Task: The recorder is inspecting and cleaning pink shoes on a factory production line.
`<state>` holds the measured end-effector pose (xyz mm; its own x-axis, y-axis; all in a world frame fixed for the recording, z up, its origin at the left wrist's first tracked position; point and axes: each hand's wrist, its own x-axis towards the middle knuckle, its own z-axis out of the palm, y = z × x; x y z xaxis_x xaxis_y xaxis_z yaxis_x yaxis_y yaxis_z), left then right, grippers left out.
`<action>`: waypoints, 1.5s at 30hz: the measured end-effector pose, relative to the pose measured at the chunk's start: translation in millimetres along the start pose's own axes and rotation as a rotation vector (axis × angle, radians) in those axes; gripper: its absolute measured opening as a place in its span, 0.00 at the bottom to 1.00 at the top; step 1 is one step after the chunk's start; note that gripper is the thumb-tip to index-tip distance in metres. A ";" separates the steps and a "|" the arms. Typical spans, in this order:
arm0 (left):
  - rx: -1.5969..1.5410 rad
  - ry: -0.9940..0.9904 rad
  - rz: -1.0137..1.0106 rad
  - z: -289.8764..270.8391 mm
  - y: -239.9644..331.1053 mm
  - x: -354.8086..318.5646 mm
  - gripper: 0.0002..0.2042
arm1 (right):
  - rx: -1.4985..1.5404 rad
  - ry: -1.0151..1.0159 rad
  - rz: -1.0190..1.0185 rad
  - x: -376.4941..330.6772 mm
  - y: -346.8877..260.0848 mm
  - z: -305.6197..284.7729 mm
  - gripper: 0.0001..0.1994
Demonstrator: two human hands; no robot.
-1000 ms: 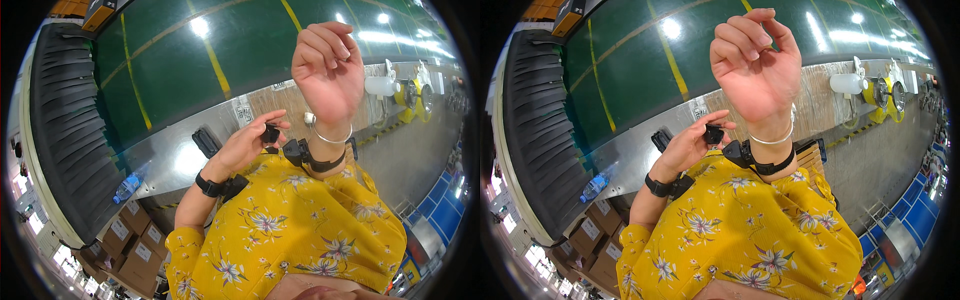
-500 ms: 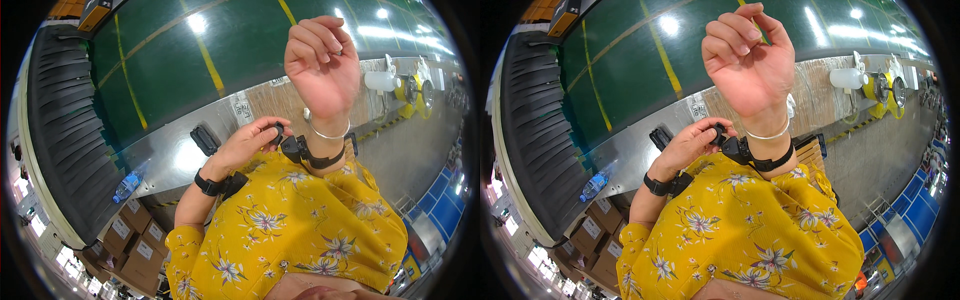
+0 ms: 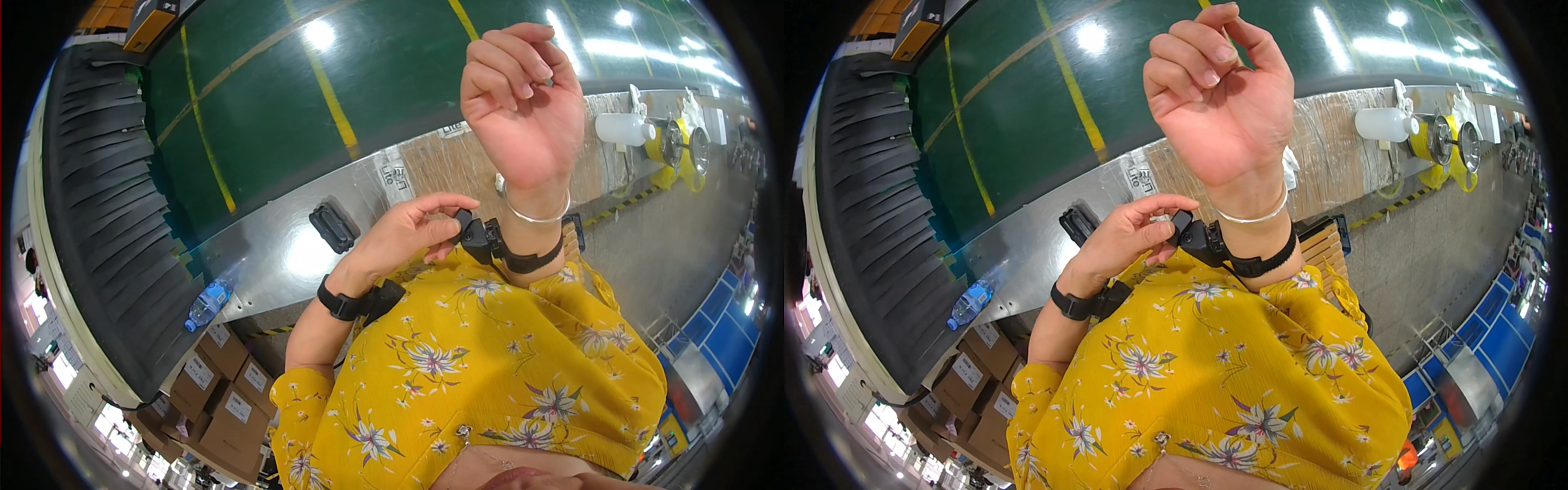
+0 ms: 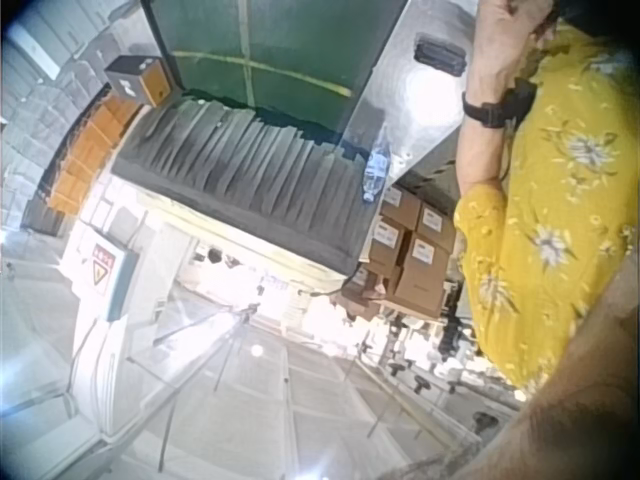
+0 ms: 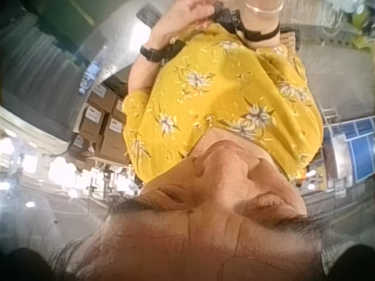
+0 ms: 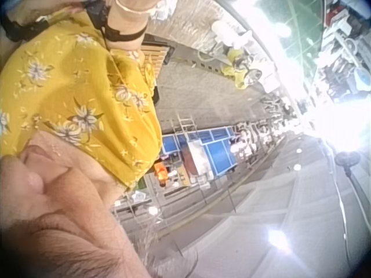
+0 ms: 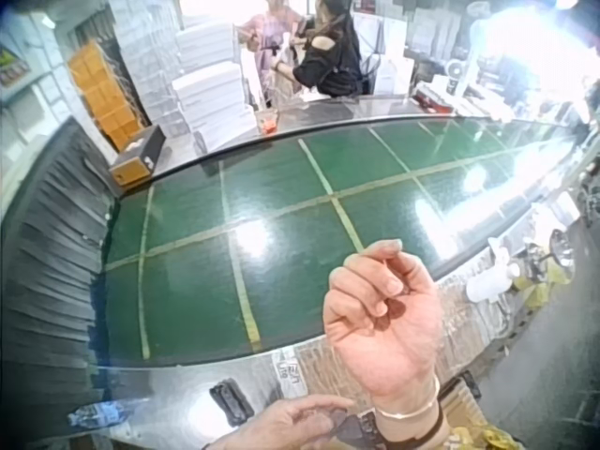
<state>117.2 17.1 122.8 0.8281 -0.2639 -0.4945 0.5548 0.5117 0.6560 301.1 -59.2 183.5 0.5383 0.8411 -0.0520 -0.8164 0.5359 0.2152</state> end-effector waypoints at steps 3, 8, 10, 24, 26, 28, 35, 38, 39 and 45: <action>-0.038 -0.026 0.001 1.2 0.5 -2.5 0.19 | -0.006 -0.002 0.004 0.9 -1.1 -1.4 0.08; -0.040 -0.068 -0.020 1.7 2.0 -1.1 0.24 | -0.013 0.004 0.001 0.3 -4.0 -2.9 0.08; -0.046 -0.057 -0.041 1.9 5.2 -3.0 0.24 | -0.013 0.003 0.001 0.7 -4.9 -4.1 0.08; 0.325 0.115 0.238 13.0 0.0 -2.2 0.26 | -0.016 0.023 0.017 4.8 -7.1 -10.9 0.09; 0.197 0.139 0.093 16.3 6.2 -3.8 0.25 | -0.013 0.028 0.017 4.9 -7.8 -11.7 0.09; 0.275 0.163 0.102 13.3 2.2 -2.2 0.25 | -0.009 0.034 0.018 5.1 -5.1 -9.0 0.09; 0.446 0.218 0.261 7.8 -7.9 4.4 0.21 | 0.004 0.099 -0.084 6.4 2.7 -0.5 0.12; 0.528 0.237 0.207 10.7 -3.6 4.2 0.21 | -0.025 0.058 -0.067 9.3 -0.6 -9.9 0.12; 0.530 0.234 0.205 11.7 -1.8 4.1 0.21 | -0.059 0.016 -0.054 10.3 -1.5 -12.6 0.12; 0.585 0.239 0.235 17.5 2.8 3.7 0.23 | -0.014 0.084 -0.086 5.5 -2.3 -6.7 0.11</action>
<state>123.2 3.2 132.8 0.9289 0.0228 -0.3697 0.3700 -0.0110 0.9290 304.5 -55.3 176.2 0.5876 0.7949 -0.1513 -0.7711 0.6068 0.1930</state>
